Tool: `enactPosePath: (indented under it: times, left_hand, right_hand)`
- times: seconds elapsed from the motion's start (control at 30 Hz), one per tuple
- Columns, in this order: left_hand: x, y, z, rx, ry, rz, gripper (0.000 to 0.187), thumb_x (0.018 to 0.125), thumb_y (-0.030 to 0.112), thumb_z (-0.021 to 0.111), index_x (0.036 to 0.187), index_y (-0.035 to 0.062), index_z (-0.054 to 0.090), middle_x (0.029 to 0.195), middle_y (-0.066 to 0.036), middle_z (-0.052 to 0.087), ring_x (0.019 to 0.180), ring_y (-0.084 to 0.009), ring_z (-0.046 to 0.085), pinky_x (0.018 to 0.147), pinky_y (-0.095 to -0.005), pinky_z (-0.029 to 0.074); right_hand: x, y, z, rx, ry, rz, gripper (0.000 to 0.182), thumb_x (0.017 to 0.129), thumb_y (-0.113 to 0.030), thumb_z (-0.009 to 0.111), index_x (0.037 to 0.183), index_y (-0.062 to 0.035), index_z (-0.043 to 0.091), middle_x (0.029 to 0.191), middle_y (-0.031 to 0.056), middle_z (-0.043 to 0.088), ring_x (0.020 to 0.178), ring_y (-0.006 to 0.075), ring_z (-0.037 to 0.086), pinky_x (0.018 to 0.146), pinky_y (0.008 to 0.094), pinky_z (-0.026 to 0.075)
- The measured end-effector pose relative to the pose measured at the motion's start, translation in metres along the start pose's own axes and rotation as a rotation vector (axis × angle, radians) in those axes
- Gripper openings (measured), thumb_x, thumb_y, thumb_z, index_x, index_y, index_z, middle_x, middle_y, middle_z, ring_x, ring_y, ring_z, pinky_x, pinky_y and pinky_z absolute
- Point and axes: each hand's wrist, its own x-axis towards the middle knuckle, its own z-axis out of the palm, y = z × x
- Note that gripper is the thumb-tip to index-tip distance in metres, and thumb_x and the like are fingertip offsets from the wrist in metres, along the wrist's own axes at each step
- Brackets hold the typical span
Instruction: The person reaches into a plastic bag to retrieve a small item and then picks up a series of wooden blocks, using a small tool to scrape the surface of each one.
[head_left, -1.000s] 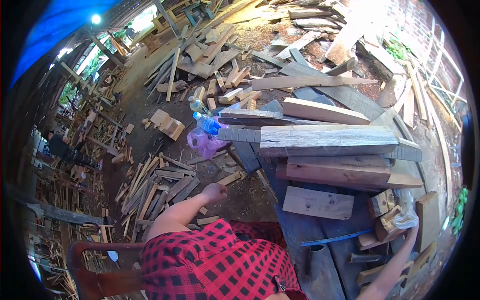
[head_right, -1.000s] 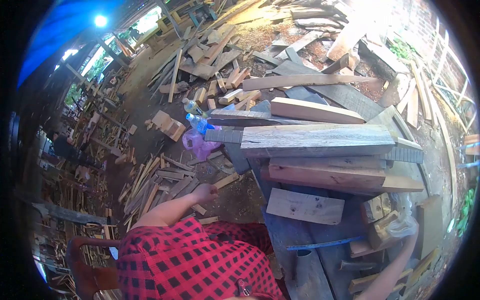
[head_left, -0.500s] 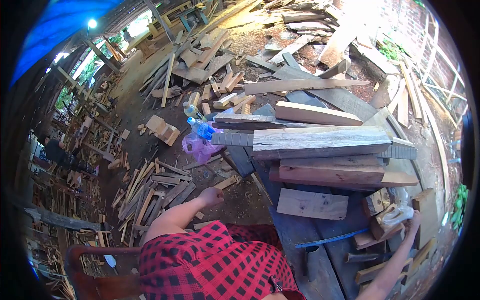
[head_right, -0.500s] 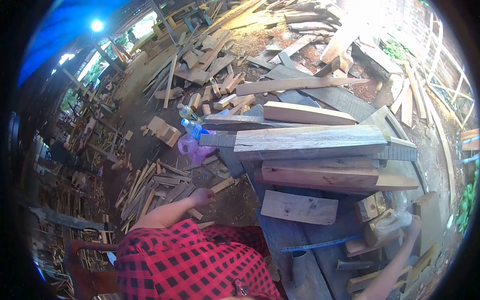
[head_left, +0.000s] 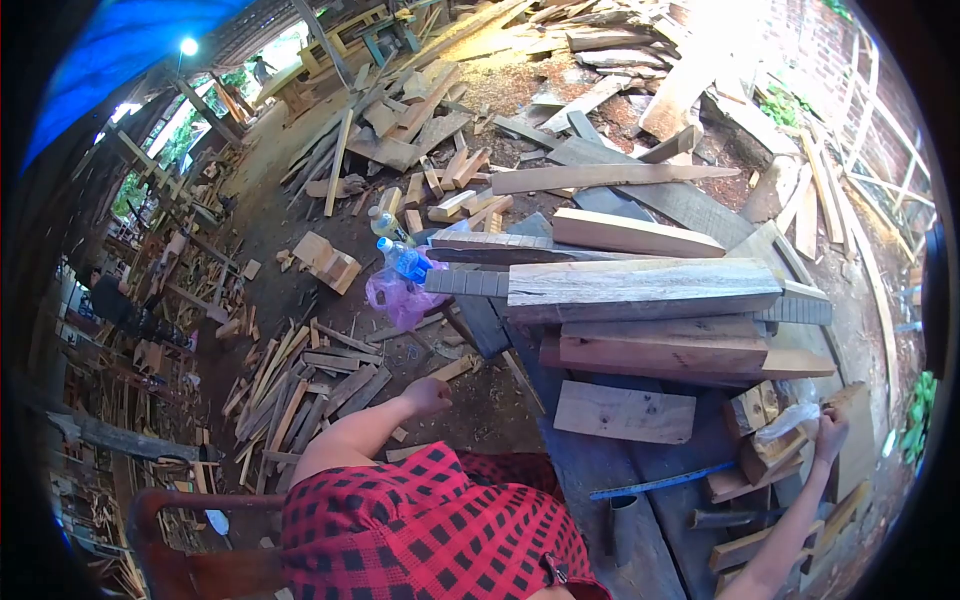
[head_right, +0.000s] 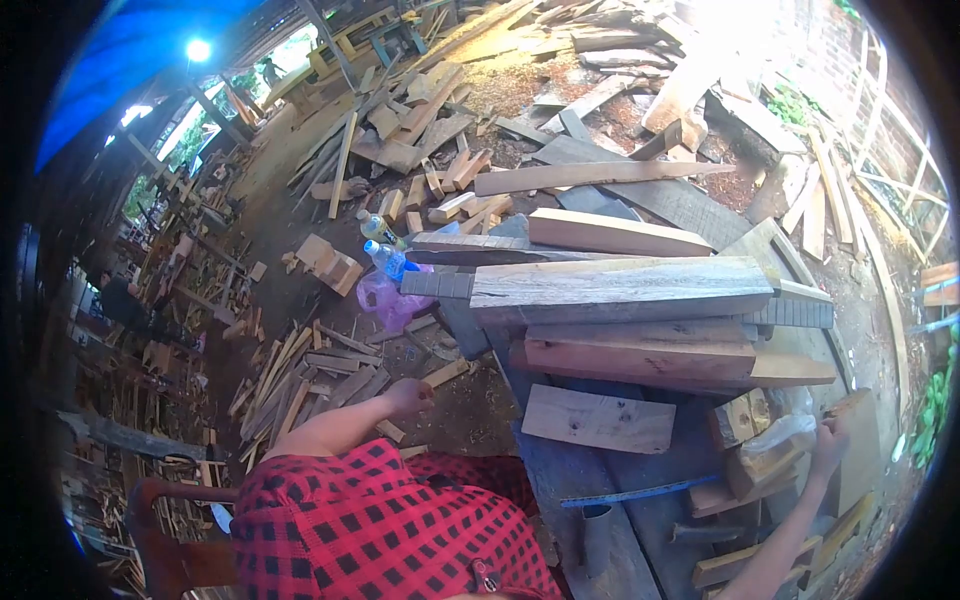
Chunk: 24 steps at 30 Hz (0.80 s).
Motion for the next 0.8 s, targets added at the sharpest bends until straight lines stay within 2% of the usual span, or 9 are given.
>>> enactPosePath:
  times: [0.1,0.17,0.2,0.23,0.33,0.37,0.47,0.53,0.8]
  left_hand:
    - [0.001,-0.012,0.009,0.0,0.013,0.039,0.031,0.075,0.03,0.065,0.095,0.0068,0.068,0.081,-0.013,0.068,0.077,-0.0273,0.067,0.07,-0.04,0.051]
    - [0.008,-0.007,0.01,0.008,0.006,0.041,0.031,0.075,0.033,0.064,0.091,0.0073,0.068,0.078,-0.014,0.067,0.075,-0.0292,0.066,0.067,-0.0412,0.05]
    - [0.008,-0.003,0.009,0.0,-0.052,-0.017,0.031,0.075,0.034,0.064,0.089,0.0076,0.068,0.077,-0.015,0.067,0.074,-0.0303,0.066,0.066,-0.0418,0.049]
    - [0.017,-0.019,0.018,0.146,-0.01,0.109,0.031,0.075,0.036,0.063,0.088,0.008,0.069,0.075,-0.015,0.067,0.071,-0.0309,0.066,0.064,-0.0415,0.049]
    - [0.035,-0.057,0.039,-0.016,-0.03,0.15,0.031,0.079,0.031,0.063,0.099,0.0087,0.069,0.085,-0.014,0.069,0.083,-0.0274,0.068,0.074,-0.0389,0.052]
    - [0.022,-0.027,0.027,0.037,-0.06,0.057,0.033,0.079,0.03,0.065,0.101,0.0061,0.068,0.088,-0.015,0.069,0.084,-0.0274,0.068,0.076,-0.038,0.052]
    - [0.05,-0.075,0.044,0.003,-0.081,0.235,0.035,0.077,0.03,0.068,0.1,0.0033,0.068,0.09,-0.015,0.069,0.087,-0.0277,0.067,0.078,-0.0376,0.051]
    - [0.047,-0.073,0.043,-0.05,-0.101,0.049,0.034,0.076,0.028,0.069,0.098,0.0027,0.068,0.09,-0.015,0.07,0.087,-0.0274,0.067,0.079,-0.0373,0.051]
    - [0.061,-0.079,0.04,0.054,-0.059,0.155,0.036,0.073,0.03,0.07,0.096,0.0025,0.068,0.086,-0.017,0.069,0.085,-0.0295,0.068,0.076,-0.0382,0.052]
  right_hand:
    - [0.002,0.016,0.002,-0.303,-0.043,-0.137,0.015,0.07,-0.005,0.052,0.076,0.0042,0.061,0.066,0.0221,0.055,0.06,0.0264,0.054,0.061,0.0406,0.043]
    - [0.005,0.009,-0.002,-0.157,0.015,-0.157,0.024,0.077,-0.012,0.054,0.094,0.0013,0.065,0.084,0.0257,0.061,0.078,0.0317,0.062,0.07,0.0398,0.046]
    - [0.009,0.025,-0.007,-0.135,0.035,-0.203,0.023,0.078,-0.015,0.055,0.092,0.0012,0.065,0.087,0.0239,0.062,0.084,0.0312,0.062,0.075,0.0385,0.046]
    - [0.006,0.022,-0.006,-0.14,0.165,-0.229,0.022,0.078,-0.018,0.057,0.084,0.0019,0.063,0.084,0.0216,0.062,0.08,0.0315,0.06,0.072,0.0401,0.045]
    - [0.006,-0.006,-0.023,-0.238,0.263,-0.197,0.027,0.075,-0.027,0.058,0.066,-0.0018,0.058,0.064,0.0204,0.057,0.061,0.0356,0.055,0.057,0.0456,0.04]
    - [0.004,-0.008,-0.029,-0.392,0.296,-0.121,0.02,0.073,-0.02,0.057,0.067,-0.0013,0.059,0.069,0.0206,0.056,0.066,0.0355,0.058,0.059,0.0445,0.041]
    - [0.0,-0.012,-0.043,-0.418,0.367,-0.099,0.011,0.071,-0.012,0.054,0.069,-0.0024,0.059,0.074,0.0193,0.058,0.07,0.0372,0.059,0.063,0.0453,0.045]
    - [-0.008,-0.011,-0.047,-0.422,0.397,-0.104,0.01,0.072,-0.01,0.053,0.07,-0.0027,0.059,0.075,0.0185,0.059,0.072,0.0372,0.06,0.065,0.0449,0.046]
    - [-0.036,0.006,-0.043,-0.264,0.18,0.195,0.01,0.066,-0.011,0.058,0.066,-0.008,0.068,0.076,0.0156,0.065,0.079,0.0334,0.063,0.075,0.042,0.049]
